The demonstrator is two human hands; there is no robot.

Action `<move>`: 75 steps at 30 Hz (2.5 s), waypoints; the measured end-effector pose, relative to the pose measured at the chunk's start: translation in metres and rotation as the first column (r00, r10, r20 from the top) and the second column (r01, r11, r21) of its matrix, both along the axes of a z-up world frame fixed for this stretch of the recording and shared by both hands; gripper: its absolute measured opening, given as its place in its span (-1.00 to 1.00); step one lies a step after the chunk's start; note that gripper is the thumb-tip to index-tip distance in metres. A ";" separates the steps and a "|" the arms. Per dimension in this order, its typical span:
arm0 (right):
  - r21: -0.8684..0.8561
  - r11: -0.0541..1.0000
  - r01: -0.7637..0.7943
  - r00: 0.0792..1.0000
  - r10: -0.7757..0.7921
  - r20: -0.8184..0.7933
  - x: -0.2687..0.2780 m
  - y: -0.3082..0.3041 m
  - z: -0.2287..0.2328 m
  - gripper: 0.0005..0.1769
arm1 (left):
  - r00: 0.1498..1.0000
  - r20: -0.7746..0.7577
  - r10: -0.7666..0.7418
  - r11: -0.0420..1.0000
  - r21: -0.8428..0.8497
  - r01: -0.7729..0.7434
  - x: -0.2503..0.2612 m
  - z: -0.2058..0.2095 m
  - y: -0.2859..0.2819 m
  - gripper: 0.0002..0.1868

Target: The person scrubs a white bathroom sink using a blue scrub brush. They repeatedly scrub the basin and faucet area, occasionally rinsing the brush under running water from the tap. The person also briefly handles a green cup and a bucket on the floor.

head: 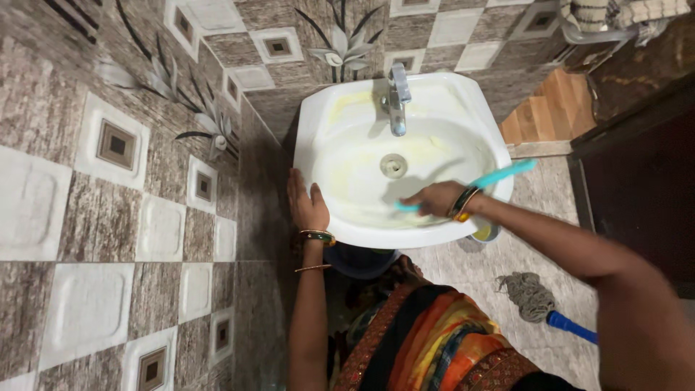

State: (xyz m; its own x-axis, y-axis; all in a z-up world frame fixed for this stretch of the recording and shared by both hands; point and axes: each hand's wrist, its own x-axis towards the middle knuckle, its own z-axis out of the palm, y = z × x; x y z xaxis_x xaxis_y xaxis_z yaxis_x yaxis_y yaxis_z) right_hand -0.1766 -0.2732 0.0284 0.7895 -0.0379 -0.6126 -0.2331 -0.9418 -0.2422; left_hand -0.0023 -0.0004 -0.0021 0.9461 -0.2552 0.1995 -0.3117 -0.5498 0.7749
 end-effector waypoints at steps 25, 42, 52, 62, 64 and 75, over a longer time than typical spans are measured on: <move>-0.026 0.988 -0.155 0.966 0.157 0.208 0.003 0.036 -0.006 -0.35 | 0.997 0.075 -0.010 0.998 -0.067 0.015 0.003 -0.012 0.000 -0.39; -0.159 0.951 0.265 0.894 -0.181 0.411 0.075 0.043 -0.054 -0.39 | 0.999 0.054 -0.003 0.999 -0.035 0.005 0.000 -0.010 -0.001 -0.38; 0.277 0.956 0.101 0.824 -0.237 0.515 0.098 0.104 -0.076 -0.27 | 1.000 -0.015 -0.007 1.000 -0.019 0.007 0.001 -0.004 0.000 -0.31; 0.195 0.965 0.175 0.931 -0.227 0.285 0.112 0.115 -0.037 -0.23 | 1.000 -0.010 0.005 1.000 0.023 -0.005 0.006 -0.006 -0.002 -0.31; 0.191 0.967 0.172 0.916 -0.228 0.330 0.118 0.109 -0.051 -0.27 | 1.000 -0.018 0.004 1.000 0.027 -0.004 0.003 -0.007 -0.001 -0.32; 0.173 0.964 0.203 0.867 -0.259 0.426 0.129 0.117 -0.062 -0.20 | 0.998 -0.071 -0.001 0.999 0.046 0.004 0.005 -0.001 -0.003 -0.30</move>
State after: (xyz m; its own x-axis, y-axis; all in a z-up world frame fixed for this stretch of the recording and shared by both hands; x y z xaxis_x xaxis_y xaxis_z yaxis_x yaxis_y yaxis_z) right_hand -0.0471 -0.1560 -0.0340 0.9558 -0.2018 -0.2138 -0.2824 -0.8321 -0.4773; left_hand 0.0026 -0.0033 -0.0035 0.9568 -0.2647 0.1203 -0.2584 -0.5846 0.7691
